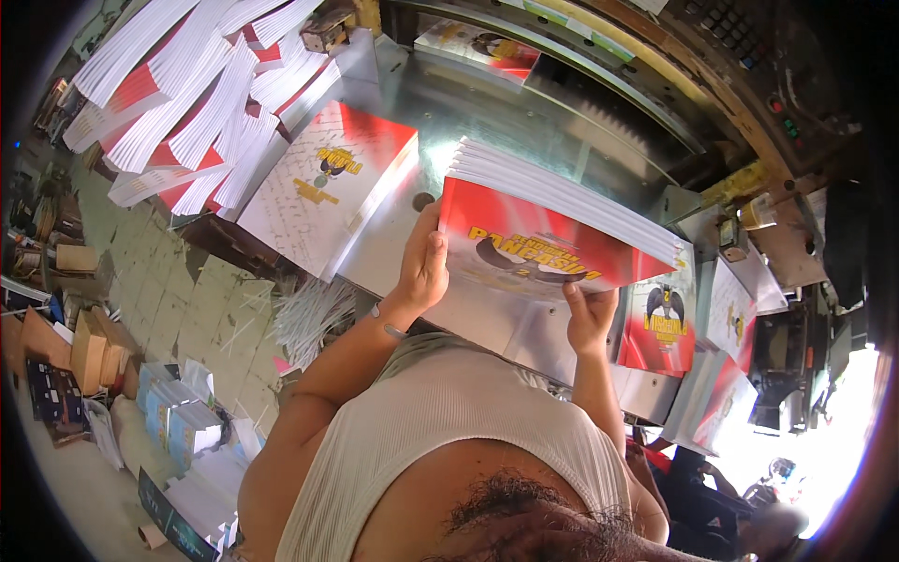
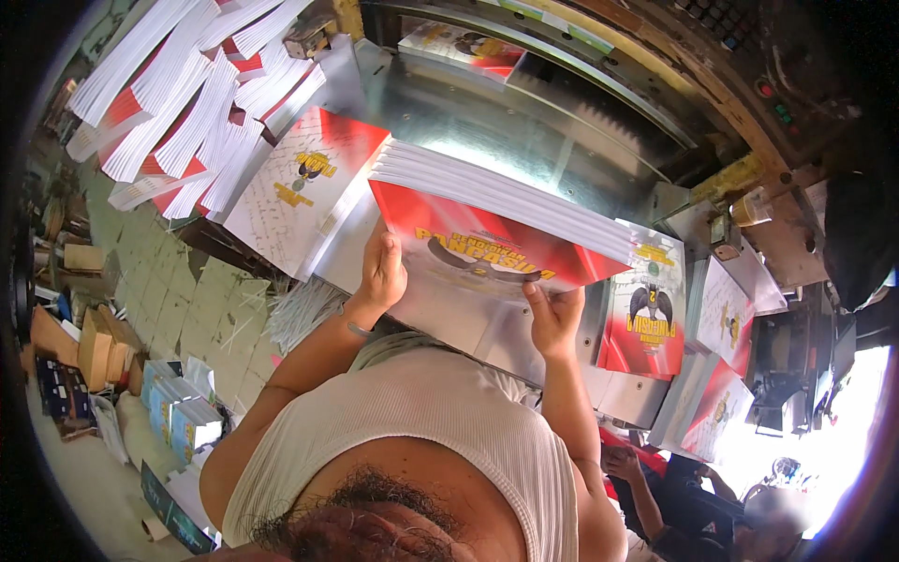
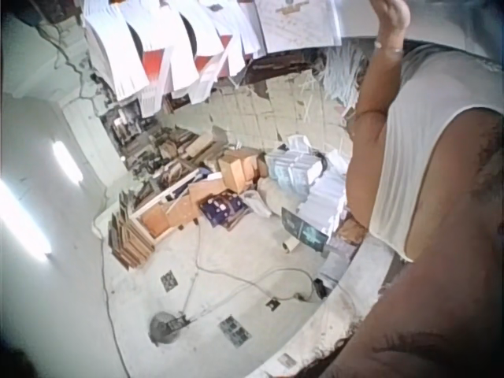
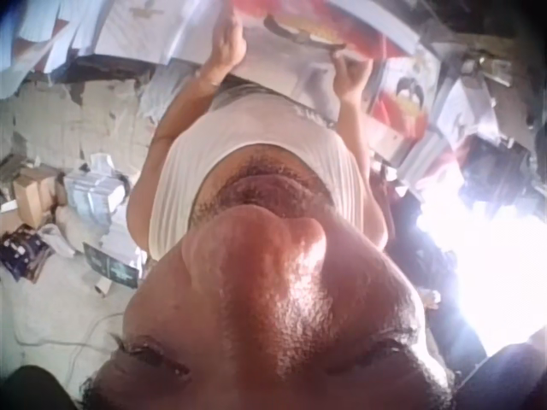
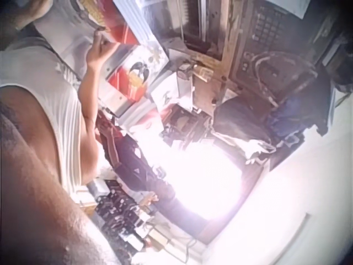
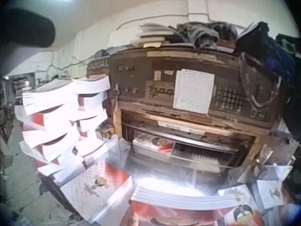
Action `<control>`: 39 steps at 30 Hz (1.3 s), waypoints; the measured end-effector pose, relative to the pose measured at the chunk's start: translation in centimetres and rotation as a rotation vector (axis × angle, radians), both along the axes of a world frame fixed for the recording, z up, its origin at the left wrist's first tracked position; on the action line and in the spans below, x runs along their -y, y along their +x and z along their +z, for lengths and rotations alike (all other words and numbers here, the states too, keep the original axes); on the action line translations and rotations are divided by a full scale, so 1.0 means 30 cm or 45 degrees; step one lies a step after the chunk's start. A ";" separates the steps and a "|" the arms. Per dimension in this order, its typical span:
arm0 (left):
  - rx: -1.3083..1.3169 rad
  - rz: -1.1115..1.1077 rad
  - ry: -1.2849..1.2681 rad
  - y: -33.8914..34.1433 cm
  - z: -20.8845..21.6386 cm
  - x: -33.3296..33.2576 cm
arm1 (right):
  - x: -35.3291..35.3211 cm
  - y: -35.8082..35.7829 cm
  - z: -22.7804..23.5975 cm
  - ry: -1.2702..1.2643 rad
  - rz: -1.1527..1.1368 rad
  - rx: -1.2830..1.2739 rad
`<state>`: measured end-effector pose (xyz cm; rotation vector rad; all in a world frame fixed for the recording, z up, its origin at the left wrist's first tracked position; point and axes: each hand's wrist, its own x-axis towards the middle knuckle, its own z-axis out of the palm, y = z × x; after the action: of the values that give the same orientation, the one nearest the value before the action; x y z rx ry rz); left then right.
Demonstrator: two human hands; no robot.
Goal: The person aligns and trims stacks of books using a paper cutting machine, gathers and stacks the cut books, and clears paper trimmings from the table by hand.
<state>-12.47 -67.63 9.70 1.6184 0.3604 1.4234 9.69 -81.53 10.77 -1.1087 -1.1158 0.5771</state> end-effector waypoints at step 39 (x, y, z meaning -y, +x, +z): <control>-0.521 0.116 -0.388 0.129 -0.098 -0.468 | -0.132 0.036 -0.220 -0.710 -0.098 -0.949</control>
<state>-8.60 -53.59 6.78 1.6450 0.8539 1.0325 10.78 -77.56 4.15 -1.2376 -0.2599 1.1654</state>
